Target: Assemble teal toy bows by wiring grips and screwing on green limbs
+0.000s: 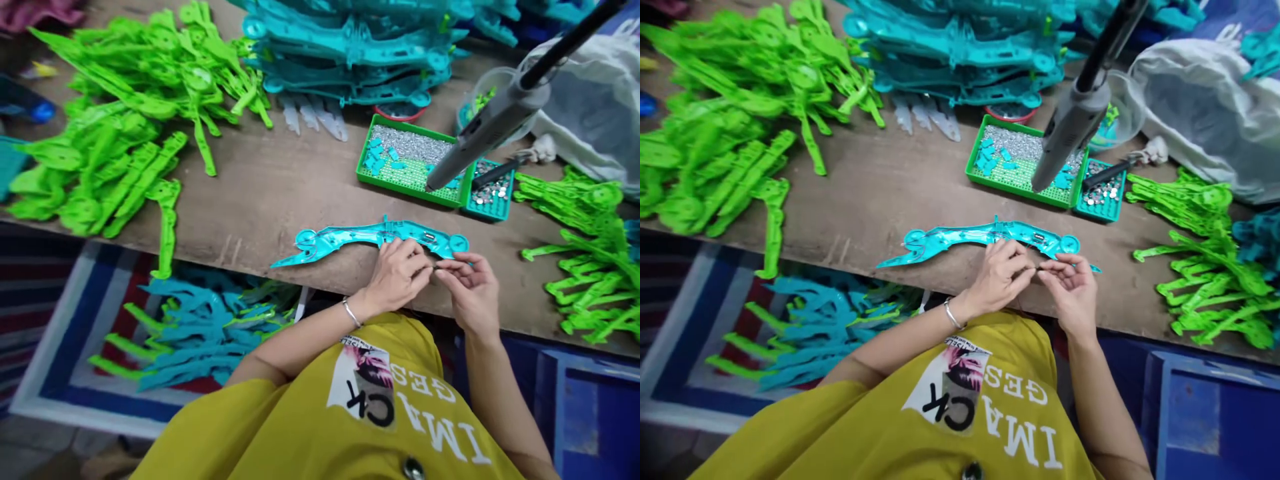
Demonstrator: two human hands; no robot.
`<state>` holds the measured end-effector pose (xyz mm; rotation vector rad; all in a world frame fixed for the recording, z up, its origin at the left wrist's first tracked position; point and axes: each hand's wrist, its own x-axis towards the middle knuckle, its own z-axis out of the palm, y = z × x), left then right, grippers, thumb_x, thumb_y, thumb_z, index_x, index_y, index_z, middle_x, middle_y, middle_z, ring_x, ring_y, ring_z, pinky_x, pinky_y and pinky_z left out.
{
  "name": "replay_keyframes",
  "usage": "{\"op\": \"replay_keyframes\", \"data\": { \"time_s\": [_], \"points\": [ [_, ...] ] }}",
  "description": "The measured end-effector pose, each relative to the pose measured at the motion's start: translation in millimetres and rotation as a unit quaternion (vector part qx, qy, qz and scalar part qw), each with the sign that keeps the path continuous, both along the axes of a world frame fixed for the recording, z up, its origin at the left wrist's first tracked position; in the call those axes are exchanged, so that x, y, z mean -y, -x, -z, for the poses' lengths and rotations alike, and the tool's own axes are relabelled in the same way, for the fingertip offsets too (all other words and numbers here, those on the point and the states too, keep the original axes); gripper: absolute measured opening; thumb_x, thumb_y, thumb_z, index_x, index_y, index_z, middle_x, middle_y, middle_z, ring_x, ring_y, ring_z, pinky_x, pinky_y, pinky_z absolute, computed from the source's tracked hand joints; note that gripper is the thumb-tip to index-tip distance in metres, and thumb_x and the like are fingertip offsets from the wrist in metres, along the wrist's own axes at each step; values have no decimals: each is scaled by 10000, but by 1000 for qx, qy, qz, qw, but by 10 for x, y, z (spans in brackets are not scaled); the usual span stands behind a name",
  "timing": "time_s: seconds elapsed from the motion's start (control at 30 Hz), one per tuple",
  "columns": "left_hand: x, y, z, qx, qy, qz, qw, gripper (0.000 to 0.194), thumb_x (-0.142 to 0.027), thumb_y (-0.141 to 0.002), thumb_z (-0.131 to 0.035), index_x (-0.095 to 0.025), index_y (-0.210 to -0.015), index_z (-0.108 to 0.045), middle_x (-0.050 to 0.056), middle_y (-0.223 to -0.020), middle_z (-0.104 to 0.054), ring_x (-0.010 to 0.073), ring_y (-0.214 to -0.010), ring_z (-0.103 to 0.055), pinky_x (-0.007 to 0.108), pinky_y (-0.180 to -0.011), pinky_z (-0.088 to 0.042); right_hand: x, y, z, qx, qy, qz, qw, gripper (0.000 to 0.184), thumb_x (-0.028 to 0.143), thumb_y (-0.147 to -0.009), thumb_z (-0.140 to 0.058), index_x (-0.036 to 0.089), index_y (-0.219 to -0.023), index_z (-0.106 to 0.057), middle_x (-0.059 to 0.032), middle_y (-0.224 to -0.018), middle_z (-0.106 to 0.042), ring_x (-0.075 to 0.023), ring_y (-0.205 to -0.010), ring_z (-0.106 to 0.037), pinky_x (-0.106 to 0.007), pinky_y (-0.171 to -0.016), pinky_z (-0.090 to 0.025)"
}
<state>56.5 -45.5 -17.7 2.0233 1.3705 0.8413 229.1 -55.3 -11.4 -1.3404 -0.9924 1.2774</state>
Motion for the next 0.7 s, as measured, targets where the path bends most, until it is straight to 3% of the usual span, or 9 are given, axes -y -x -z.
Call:
{"op": "replay_keyframes", "data": {
  "time_s": [0.3, 0.53, 0.7],
  "points": [
    [-29, 128, 50, 87, 45, -31, 995, 177, -276, -980, -570, -217, -850, -675, 22, -915, -622, 195, -955, -566, 381, -917, -388, -44, 164, -18, -3, -7, -24, 1000, 513, 321, -688, -916, 276, -1068, -575, 16, -894, -787, -132, -814, -737, -277, -799, -615],
    [-42, 95, 39, 81, 62, -9, 995, 168, -270, -973, -568, -224, -853, -676, 22, -932, -630, 197, -959, -560, 389, -927, -377, -76, 152, -34, -4, 11, -14, 1000, 518, 341, -657, -928, 269, -1019, -565, 49, -796, -756, -127, -739, -715, -259, -725, -606],
    [-37, 51, 16, 62, 55, -4, 996, 180, -283, -987, -577, -220, -856, -684, 25, -969, -646, 203, -983, -557, 393, -919, -358, -57, 88, -47, -3, 2, -17, 1000, 463, 268, -681, -915, 262, -1031, -611, 39, -822, -755, -108, -773, -711, -232, -766, -596]
  ]
}}
